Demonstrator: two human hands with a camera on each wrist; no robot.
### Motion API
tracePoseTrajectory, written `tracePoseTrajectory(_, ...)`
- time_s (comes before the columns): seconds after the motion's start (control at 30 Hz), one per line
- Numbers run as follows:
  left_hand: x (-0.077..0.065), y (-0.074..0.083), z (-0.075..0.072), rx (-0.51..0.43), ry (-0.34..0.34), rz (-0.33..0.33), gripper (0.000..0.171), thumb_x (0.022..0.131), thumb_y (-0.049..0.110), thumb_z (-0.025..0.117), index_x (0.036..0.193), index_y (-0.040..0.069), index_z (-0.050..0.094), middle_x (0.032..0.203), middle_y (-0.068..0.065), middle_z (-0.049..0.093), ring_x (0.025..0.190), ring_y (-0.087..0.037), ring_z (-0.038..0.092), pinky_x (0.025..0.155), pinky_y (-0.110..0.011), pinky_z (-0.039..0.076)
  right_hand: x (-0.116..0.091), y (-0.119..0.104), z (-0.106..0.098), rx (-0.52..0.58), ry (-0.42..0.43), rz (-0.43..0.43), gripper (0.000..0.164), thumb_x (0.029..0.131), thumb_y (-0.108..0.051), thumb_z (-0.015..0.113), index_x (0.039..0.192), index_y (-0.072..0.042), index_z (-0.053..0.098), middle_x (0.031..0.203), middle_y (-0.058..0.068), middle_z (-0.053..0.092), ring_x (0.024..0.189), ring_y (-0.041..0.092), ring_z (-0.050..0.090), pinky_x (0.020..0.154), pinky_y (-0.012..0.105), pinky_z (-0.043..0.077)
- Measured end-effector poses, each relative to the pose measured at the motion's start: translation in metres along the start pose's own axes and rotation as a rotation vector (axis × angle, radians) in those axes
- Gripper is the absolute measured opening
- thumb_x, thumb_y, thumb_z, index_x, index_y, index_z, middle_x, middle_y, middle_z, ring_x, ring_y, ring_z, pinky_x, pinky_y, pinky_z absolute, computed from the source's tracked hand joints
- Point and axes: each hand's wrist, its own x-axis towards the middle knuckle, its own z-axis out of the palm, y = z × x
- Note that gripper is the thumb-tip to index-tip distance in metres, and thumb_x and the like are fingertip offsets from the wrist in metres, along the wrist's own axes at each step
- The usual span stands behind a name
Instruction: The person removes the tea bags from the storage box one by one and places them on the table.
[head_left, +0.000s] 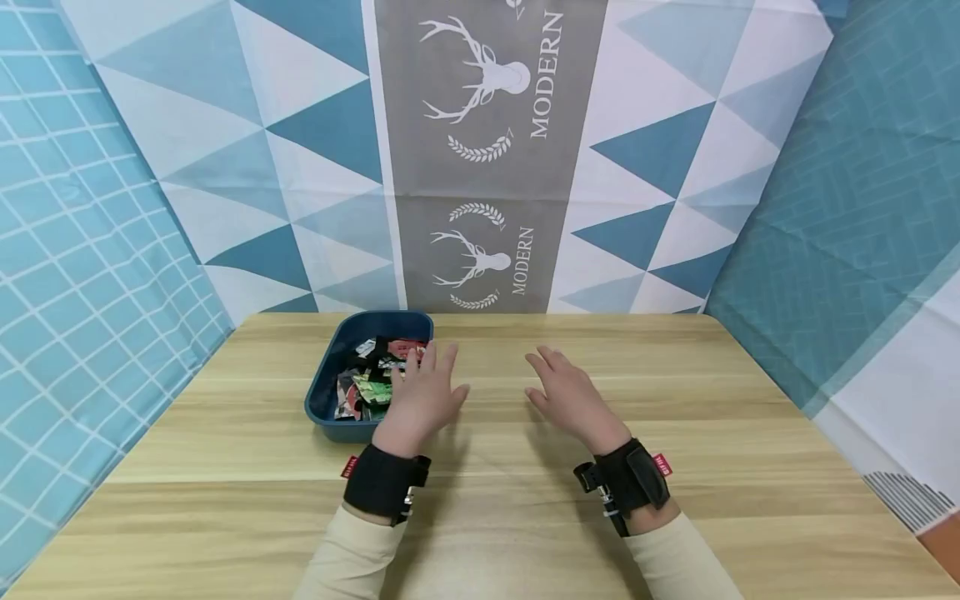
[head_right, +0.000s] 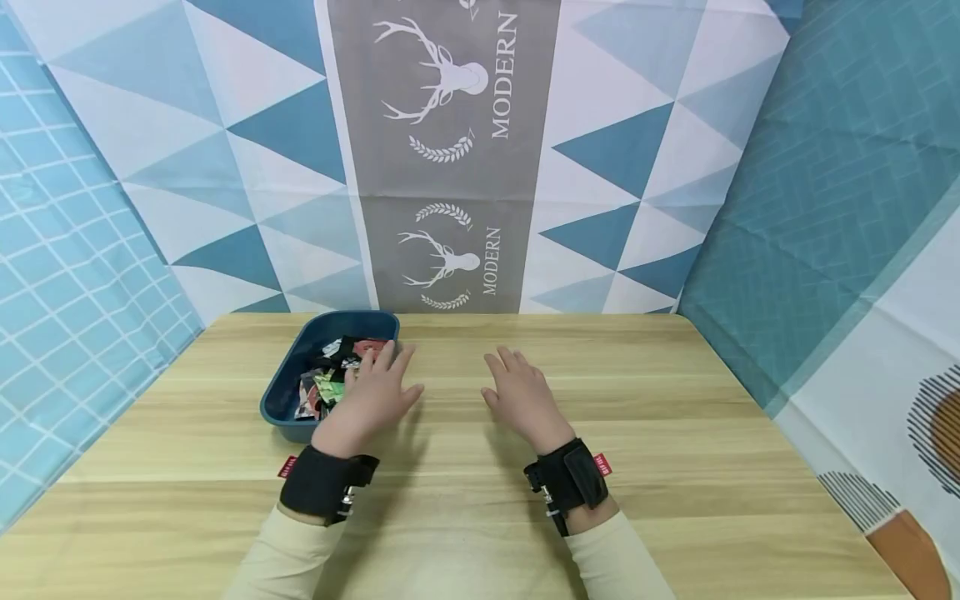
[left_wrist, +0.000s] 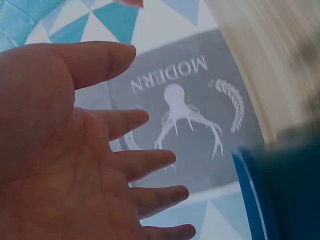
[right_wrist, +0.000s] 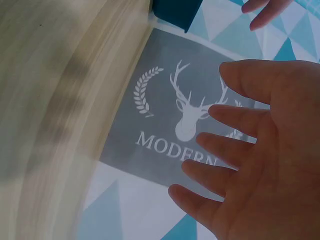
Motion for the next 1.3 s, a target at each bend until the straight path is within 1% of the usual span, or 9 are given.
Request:
tracePoseTrajectory(0.3,-0.002,-0.060,-0.030,0.006,0.008,-0.097,0.063,0.097,0.029,0.047,0.149,0.007,0.019,0.152,-0.028,0.009,0.136,-0.054,0.008,0.103,-0.069,0.014,0.017,-0.023,0.010,-0.087,-0.045,-0.065,0.049,0.093,-0.023,0.057,0.136,-0.003,0.045,0.141,0.020,0.043,0.131,0.032,0.041,0.100,0.047,0.039)
tracePoseTrajectory(0.43,-0.007,-0.091,-0.042,-0.058,-0.019,-0.191,0.065,0.098,0.028,0.043,0.150,0.003,0.011,0.148,-0.035,0.006,0.130,-0.061,0.008,0.098,-0.072,0.016,0.024,-0.036,0.018,-0.107,-0.046,-0.123,0.047,0.093,-0.025,0.057,0.135,-0.004,0.047,0.139,0.019,0.046,0.129,0.031,0.044,0.099,0.044,0.041)
tracePoseTrajectory(0.63,-0.009,-0.122,-0.053,-0.133,-0.087,-0.275,0.063,0.100,0.022,0.035,0.141,-0.017,0.008,0.139,-0.045,0.011,0.124,-0.062,0.017,0.101,-0.065,0.021,0.035,-0.056,0.027,-0.122,-0.016,-0.213,0.042,0.094,-0.025,0.056,0.130,-0.004,0.052,0.132,0.015,0.053,0.122,0.028,0.051,0.096,0.041,0.044)
tracePoseTrajectory(0.73,-0.008,-0.131,-0.053,-0.140,-0.112,-0.268,0.060,0.100,0.019,0.032,0.136,-0.025,0.011,0.132,-0.048,0.020,0.121,-0.059,0.027,0.101,-0.060,0.028,0.042,-0.069,0.031,-0.115,-0.016,-0.236,0.040,0.094,-0.024,0.055,0.129,-0.005,0.054,0.129,0.013,0.055,0.119,0.026,0.054,0.095,0.039,0.045)
tracePoseTrajectory(0.87,-0.005,-0.143,-0.043,-0.157,-0.127,-0.262,0.060,0.100,0.018,0.032,0.135,-0.026,0.010,0.127,-0.048,0.031,0.114,-0.054,0.041,0.091,-0.055,0.039,0.052,-0.088,0.037,-0.109,-0.013,-0.291,0.036,0.094,-0.022,0.055,0.125,-0.006,0.057,0.123,0.010,0.059,0.110,0.022,0.058,0.089,0.035,0.048)
tracePoseTrajectory(0.97,-0.001,-0.151,-0.033,-0.174,-0.123,-0.263,0.062,0.099,0.016,0.033,0.136,-0.025,0.005,0.105,-0.042,0.048,0.088,-0.043,0.056,0.075,-0.046,0.044,0.060,-0.101,0.041,-0.118,0.007,-0.353,0.031,0.093,-0.021,0.057,0.120,-0.007,0.061,0.114,0.007,0.063,0.100,0.019,0.061,0.084,0.032,0.049)
tracePoseTrajectory(1.03,-0.001,-0.155,-0.027,-0.168,-0.107,-0.260,0.063,0.098,0.014,0.034,0.136,-0.025,0.004,0.082,-0.029,0.054,0.066,-0.032,0.055,0.062,-0.038,0.042,0.064,-0.108,0.044,-0.112,0.014,-0.382,0.028,0.091,-0.019,0.060,0.116,-0.009,0.064,0.109,0.005,0.065,0.095,0.017,0.062,0.081,0.031,0.049)
tracePoseTrajectory(1.13,-0.003,-0.157,-0.021,-0.160,-0.089,-0.268,0.064,0.096,0.008,0.037,0.138,-0.024,0.002,0.060,-0.012,0.049,0.048,-0.020,0.045,0.051,-0.031,0.035,0.069,-0.118,0.049,-0.087,0.006,-0.403,0.025,0.088,-0.013,0.061,0.112,-0.009,0.066,0.106,0.004,0.067,0.094,0.017,0.063,0.081,0.030,0.049)
tracePoseTrajectory(1.3,-0.004,-0.153,-0.020,-0.136,-0.061,-0.309,0.066,0.094,0.008,0.040,0.140,-0.020,0.003,0.063,-0.017,0.057,0.044,-0.022,0.052,0.046,-0.031,0.039,0.076,-0.132,0.059,-0.033,-0.045,-0.400,0.027,0.087,-0.010,0.062,0.113,-0.012,0.066,0.110,0.002,0.068,0.097,0.016,0.064,0.078,0.027,0.050)
